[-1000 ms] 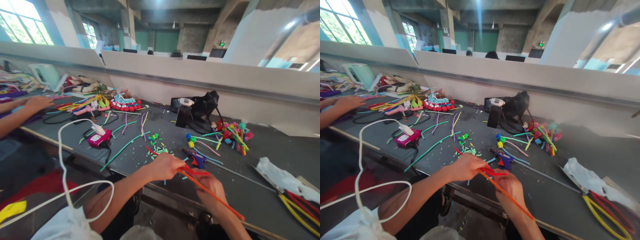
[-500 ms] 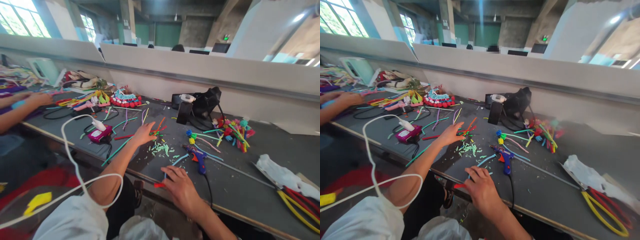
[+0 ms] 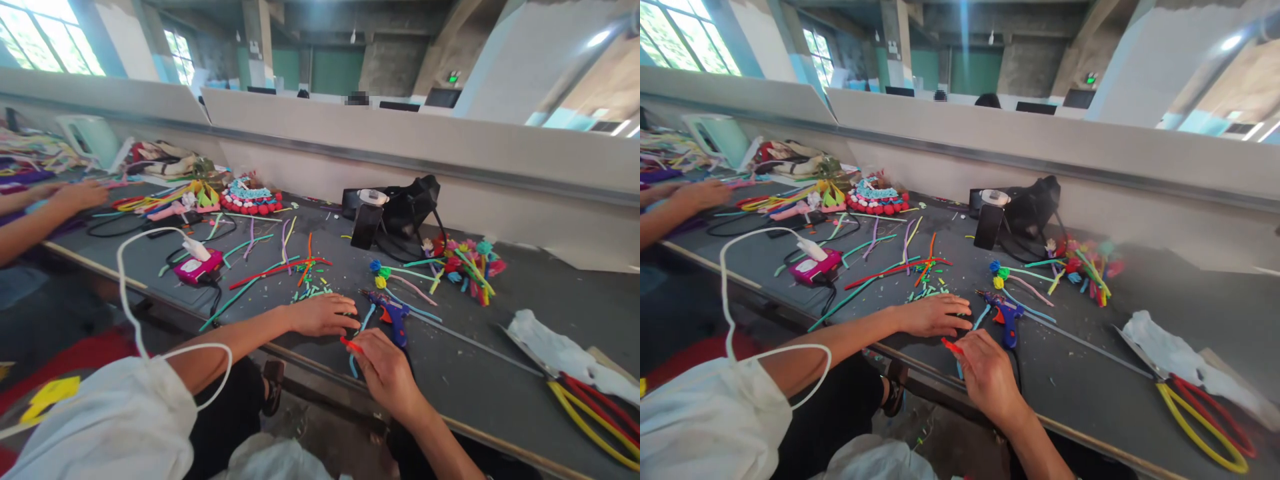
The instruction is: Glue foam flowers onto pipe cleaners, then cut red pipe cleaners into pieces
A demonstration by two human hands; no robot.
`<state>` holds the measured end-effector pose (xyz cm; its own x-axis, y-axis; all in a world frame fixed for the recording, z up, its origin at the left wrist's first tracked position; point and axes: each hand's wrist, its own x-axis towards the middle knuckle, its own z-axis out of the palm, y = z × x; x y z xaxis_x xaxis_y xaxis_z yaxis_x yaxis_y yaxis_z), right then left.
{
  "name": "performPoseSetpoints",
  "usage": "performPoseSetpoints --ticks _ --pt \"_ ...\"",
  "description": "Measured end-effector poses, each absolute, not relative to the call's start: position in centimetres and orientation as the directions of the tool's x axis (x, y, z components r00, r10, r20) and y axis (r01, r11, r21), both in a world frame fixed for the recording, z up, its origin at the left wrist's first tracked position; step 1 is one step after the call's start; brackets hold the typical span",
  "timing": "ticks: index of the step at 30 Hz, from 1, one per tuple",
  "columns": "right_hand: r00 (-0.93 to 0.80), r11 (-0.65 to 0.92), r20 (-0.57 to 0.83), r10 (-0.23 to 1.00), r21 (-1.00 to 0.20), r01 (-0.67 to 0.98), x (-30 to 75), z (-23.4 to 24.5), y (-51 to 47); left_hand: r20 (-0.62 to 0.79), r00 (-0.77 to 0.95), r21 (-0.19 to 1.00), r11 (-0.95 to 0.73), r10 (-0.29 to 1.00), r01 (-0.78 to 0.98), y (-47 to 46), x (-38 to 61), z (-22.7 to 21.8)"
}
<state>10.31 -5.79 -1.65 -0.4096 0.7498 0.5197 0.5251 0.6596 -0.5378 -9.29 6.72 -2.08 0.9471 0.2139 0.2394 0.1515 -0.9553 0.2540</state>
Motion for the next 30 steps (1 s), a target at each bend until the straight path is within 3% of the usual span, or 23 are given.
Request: performPoseSetpoints --ticks 6,13,16,18,20,26,30 --pt "-0.425 0.643 0.484 0.765 -0.535 0.547 9.9 -2.2 -5.9 0.208 0.927 0.177 -0.944 0.312 0.278 12.6 -9.5 -2.3" --pt "-0.391 0.607 0.525 0.756 -0.339 0.719 10.7 -2.5 -5.1 0.351 0.814 0.152 -0.886 0.463 0.438 16.8 -11.5 -1.0" --pt "-0.34 0.534 0.516 0.786 -0.291 0.794 11.3 -2.5 -4.5 0.47 0.725 0.175 -0.858 0.503 0.482 12.8 -10.7 0.9" --pt "-0.324 0.495 0.507 0.799 -0.248 0.832 11.5 -2.5 -4.1 0.576 0.659 0.294 -0.875 0.483 0.385 8.8 -9.5 2.0" --pt "-0.328 0.478 0.503 0.8 -0.205 0.854 11.6 -2.4 -3.8 0.539 0.718 0.328 -0.895 0.441 0.303 5.2 -8.3 2.4" --pt "-0.384 0.492 0.504 0.774 -0.095 0.865 11.0 -1.8 -4.2 0.245 0.859 0.14 -0.893 0.449 0.427 1.5 -7.4 1.0" --pt "-0.401 0.508 0.526 0.75 -0.07 0.859 10.6 -1.2 -4.8 0.251 0.888 0.119 -0.922 0.386 0.368 2.0 -8.2 0.9"
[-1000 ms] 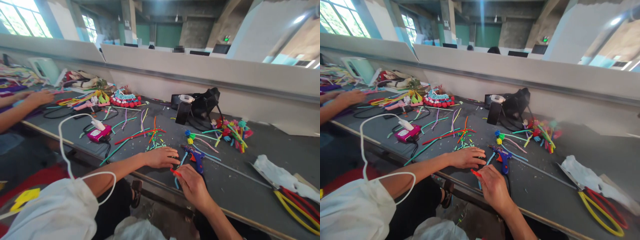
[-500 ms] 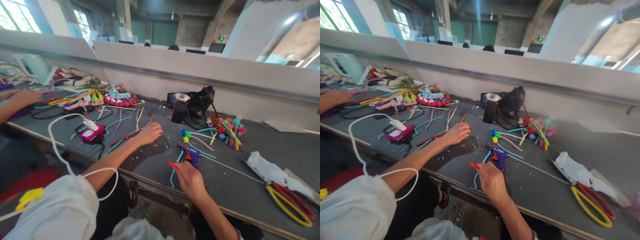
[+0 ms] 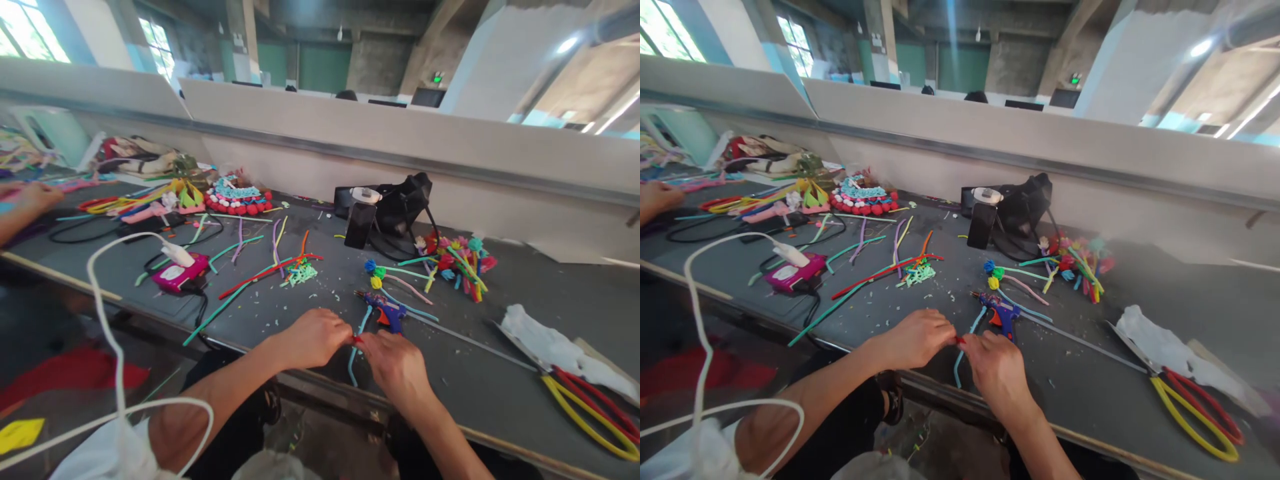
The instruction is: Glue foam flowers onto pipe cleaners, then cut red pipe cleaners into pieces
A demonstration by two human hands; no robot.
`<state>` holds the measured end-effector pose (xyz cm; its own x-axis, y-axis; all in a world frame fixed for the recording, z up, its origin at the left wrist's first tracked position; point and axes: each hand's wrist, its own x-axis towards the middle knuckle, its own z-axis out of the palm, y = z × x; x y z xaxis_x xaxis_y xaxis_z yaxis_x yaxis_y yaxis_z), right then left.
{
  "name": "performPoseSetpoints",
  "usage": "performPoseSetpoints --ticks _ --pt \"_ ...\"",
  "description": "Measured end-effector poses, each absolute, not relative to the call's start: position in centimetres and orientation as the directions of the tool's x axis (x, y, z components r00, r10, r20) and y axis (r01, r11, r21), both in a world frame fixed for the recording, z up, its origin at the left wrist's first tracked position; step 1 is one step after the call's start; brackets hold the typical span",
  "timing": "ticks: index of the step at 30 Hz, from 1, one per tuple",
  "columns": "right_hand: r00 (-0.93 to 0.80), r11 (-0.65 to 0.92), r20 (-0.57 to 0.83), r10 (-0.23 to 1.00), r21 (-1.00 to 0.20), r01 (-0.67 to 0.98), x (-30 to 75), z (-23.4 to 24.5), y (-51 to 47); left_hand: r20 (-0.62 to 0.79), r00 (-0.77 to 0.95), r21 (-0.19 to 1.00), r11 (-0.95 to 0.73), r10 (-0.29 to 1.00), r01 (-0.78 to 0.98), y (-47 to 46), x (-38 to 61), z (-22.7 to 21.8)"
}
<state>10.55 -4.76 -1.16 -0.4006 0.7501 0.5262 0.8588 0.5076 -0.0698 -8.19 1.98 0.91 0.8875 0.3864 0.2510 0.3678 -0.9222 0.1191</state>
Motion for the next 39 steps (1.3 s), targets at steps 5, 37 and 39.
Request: performPoseSetpoints --ticks 5,37,39 --pt "-0.387 0.514 0.584 0.714 -0.062 0.855 13.8 -0.6 -4.9 0.285 0.878 0.151 -0.922 0.385 0.356 2.6 -10.3 1.6" --pt "-0.36 0.519 0.595 0.719 -0.116 0.847 10.8 -1.6 -3.9 0.433 0.741 0.402 -0.846 0.513 0.35 2.6 -9.5 1.2" --pt "-0.352 0.514 0.597 0.72 -0.118 0.85 10.0 -1.7 -3.7 0.361 0.788 0.37 -0.852 0.499 0.37 2.5 -8.9 0.9"
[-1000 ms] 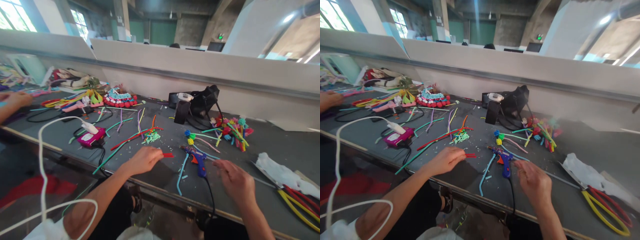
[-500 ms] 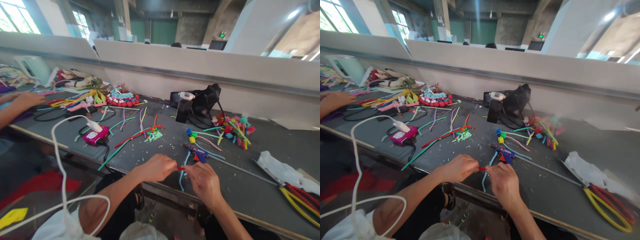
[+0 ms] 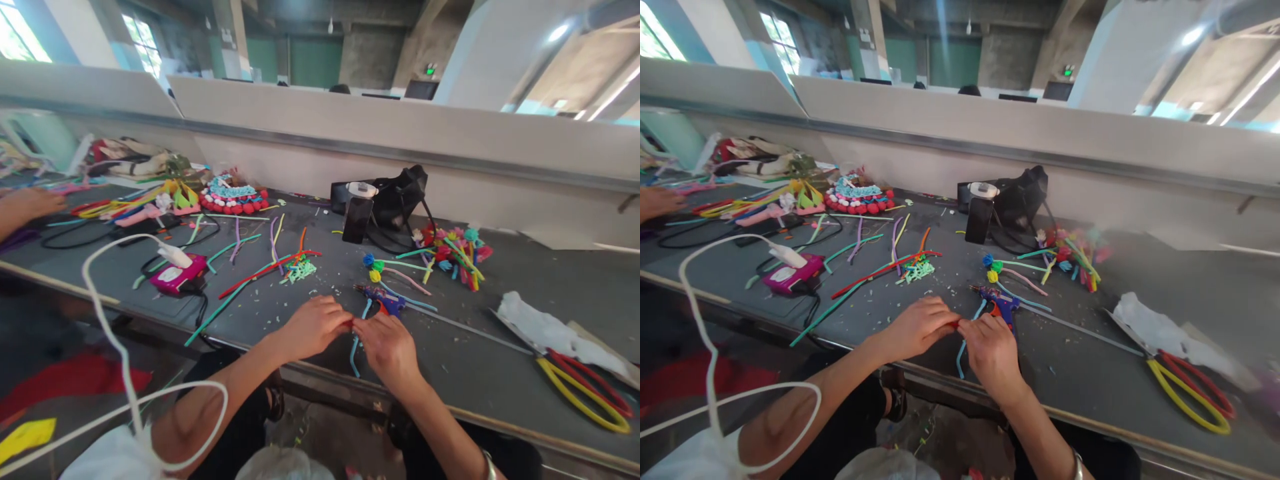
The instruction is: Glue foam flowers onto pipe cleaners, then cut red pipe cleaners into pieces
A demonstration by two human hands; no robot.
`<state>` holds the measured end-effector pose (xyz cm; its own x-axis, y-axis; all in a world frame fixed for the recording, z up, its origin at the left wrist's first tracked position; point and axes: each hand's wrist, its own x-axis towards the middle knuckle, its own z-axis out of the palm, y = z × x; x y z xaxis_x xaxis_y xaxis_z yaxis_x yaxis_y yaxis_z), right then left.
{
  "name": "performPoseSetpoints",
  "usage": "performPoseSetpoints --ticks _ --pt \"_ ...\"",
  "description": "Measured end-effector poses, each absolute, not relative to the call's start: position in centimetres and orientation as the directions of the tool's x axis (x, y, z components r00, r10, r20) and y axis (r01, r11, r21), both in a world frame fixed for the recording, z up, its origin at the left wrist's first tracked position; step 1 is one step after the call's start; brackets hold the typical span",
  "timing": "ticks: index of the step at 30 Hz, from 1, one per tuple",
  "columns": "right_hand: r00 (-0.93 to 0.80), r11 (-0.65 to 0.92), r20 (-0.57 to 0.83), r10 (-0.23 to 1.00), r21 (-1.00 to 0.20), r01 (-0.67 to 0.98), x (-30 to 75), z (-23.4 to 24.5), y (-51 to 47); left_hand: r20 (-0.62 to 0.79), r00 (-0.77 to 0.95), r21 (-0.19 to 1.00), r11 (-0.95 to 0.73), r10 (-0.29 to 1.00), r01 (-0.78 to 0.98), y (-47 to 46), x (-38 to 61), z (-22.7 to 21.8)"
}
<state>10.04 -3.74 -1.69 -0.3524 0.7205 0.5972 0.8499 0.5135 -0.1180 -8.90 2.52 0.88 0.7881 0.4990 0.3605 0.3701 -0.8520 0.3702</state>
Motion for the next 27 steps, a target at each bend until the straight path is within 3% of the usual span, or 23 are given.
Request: performPoseSetpoints --ticks 7,9,11,14,20,27 --pt "-0.196 0.403 0.638 0.744 -0.195 0.894 12.4 -1.4 -3.7 0.216 0.706 0.409 -0.719 0.675 0.562 4.0 -10.5 -0.5" --pt "0.013 0.209 0.623 0.782 -0.282 0.936 14.0 -1.1 -4.0 0.223 0.666 0.422 -0.686 0.712 0.592 4.4 -11.0 -0.7" --pt "0.217 -0.026 0.517 0.828 -0.351 0.936 15.3 -0.9 -4.3 0.268 0.637 0.421 -0.683 0.723 0.597 4.6 -11.2 -0.8" --pt "0.323 -0.194 0.328 0.888 -0.369 0.909 16.2 -1.2 -4.4 0.349 0.613 0.4 -0.705 0.708 0.586 4.9 -11.2 -1.0" --pt "0.303 -0.223 0.269 0.914 -0.29 0.931 14.7 -2.6 -3.8 0.322 0.627 0.282 -0.705 0.709 0.651 5.2 -11.0 -1.7" --pt "0.426 -0.284 0.22 0.877 -0.477 0.832 14.4 -2.2 -3.4 0.279 0.578 0.179 -0.633 0.767 0.753 5.1 -10.3 -1.7"
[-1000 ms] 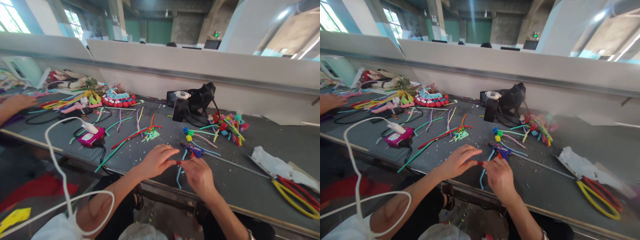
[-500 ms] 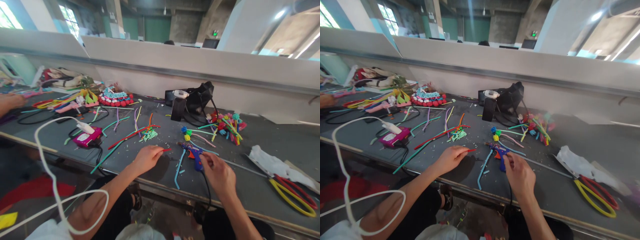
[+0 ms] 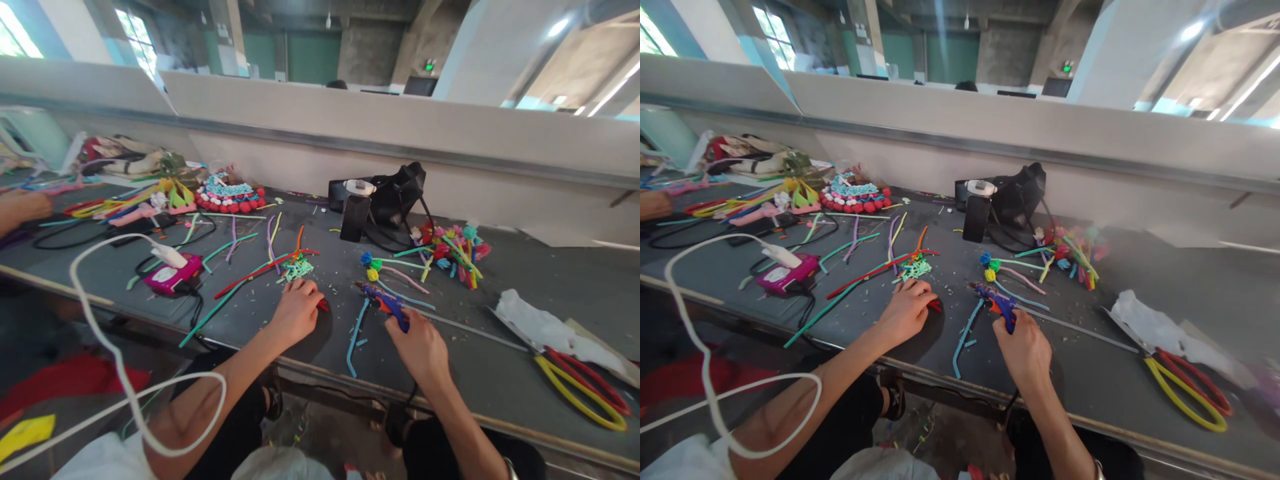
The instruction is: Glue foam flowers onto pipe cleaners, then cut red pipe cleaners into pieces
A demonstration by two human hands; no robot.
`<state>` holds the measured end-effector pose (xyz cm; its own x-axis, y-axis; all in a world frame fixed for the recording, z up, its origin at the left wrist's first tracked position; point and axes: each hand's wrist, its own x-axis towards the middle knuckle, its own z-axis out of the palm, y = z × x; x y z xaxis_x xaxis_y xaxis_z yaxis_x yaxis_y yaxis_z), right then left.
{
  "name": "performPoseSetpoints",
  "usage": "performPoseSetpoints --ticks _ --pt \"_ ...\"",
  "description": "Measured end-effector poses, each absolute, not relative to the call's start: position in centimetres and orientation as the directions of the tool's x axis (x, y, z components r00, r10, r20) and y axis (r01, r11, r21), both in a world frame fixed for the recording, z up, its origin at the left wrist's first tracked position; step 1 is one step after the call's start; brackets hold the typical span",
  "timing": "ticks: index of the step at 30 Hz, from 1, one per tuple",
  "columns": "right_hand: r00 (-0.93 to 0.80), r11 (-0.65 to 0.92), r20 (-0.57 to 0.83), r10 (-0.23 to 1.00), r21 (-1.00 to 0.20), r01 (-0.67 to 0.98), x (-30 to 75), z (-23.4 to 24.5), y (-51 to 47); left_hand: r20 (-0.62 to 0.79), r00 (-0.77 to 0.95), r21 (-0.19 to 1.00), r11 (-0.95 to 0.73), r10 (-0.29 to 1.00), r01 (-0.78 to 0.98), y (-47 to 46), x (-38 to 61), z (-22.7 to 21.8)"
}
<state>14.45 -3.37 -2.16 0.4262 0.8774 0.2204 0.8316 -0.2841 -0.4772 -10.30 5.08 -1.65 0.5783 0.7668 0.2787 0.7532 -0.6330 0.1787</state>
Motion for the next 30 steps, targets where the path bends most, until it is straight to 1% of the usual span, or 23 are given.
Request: performPoseSetpoints --ticks 3,4,5,6,7,8,9,10,11,13,15,18,21,23,26,30 --pt "0.464 -0.269 0.22 0.858 -0.578 0.771 14.9 -1.9 -3.8 0.278 0.568 0.179 -0.623 0.775 0.762 5.0 -9.8 -1.5" --pt "0.471 -0.253 0.209 0.857 -0.625 0.739 14.9 -1.8 -3.9 0.279 0.562 0.188 -0.618 0.779 0.763 4.9 -9.6 -1.5" --pt "0.479 -0.222 0.187 0.858 -0.706 0.672 15.0 -1.6 -4.1 0.279 0.555 0.203 -0.613 0.784 0.763 4.9 -9.2 -1.4" --pt "0.484 -0.171 0.15 0.862 -0.812 0.557 14.9 -1.4 -4.3 0.283 0.545 0.225 -0.607 0.789 0.762 4.8 -8.8 -1.4" --pt "0.482 -0.108 0.101 0.871 -0.916 0.387 14.8 -1.0 -4.5 0.289 0.535 0.251 -0.602 0.794 0.758 4.7 -8.3 -1.3" --pt "0.47 -0.037 0.045 0.882 -0.986 0.163 14.7 -0.6 -4.8 0.297 0.526 0.28 -0.599 0.797 0.75 4.6 -7.6 -1.3" --pt "0.445 0.016 -0.009 0.896 -0.999 -0.051 14.6 -0.1 -5.0 0.305 0.521 0.306 -0.6 0.797 0.739 4.5 -6.8 -1.3" --pt "0.418 0.039 -0.057 0.907 -0.976 -0.215 14.5 0.4 -5.3 0.311 0.525 0.328 -0.608 0.792 0.723 4.5 -6.0 -1.3" --pt "0.397 0.036 -0.103 0.912 -0.944 -0.327 14.5 1.0 -5.5 0.311 0.535 0.347 -0.617 0.786 0.706 4.6 -5.1 -1.4" --pt "0.327 -0.013 -0.186 0.927 -0.884 -0.467 14.7 1.9 -5.9 0.285 0.563 0.38 -0.631 0.776 0.677 4.8 -3.3 -1.7" --pt "0.266 -0.048 -0.222 0.938 -0.844 -0.535 14.9 2.5 -6.1 0.226 0.578 0.404 -0.616 0.784 0.677 5.2 -1.9 -2.1" --pt "0.233 0.0 -0.163 0.959 -0.819 -0.573 15.3 3.2 -6.4 0.168 0.571 0.432 -0.58 0.804 0.69 5.7 -1.1 -2.3" --pt "0.315 0.127 -0.055 0.948 -0.838 -0.531 15.5 3.7 -6.9 0.172 0.534 0.462 -0.546 0.828 0.699 5.7 -1.5 -1.8" --pt "0.391 0.181 -0.022 0.92 -0.861 -0.475 15.7 3.8 -7.3 0.183 0.501 0.485 -0.521 0.846 0.703 5.6 -2.0 -1.2" --pt "0.393 0.139 -0.056 0.918 -0.882 -0.45 15.9 3.4 -7.5 0.18 0.459 0.519 -0.48 0.87 0.707 5.4 -2.4 -0.6" --pt "0.341 0.098 -0.066 0.938 -0.893 -0.439 16.0 2.8 -7.0 0.1 0.528 0.461 -0.509 0.844 0.727 5.3 -2.3 -1.0"
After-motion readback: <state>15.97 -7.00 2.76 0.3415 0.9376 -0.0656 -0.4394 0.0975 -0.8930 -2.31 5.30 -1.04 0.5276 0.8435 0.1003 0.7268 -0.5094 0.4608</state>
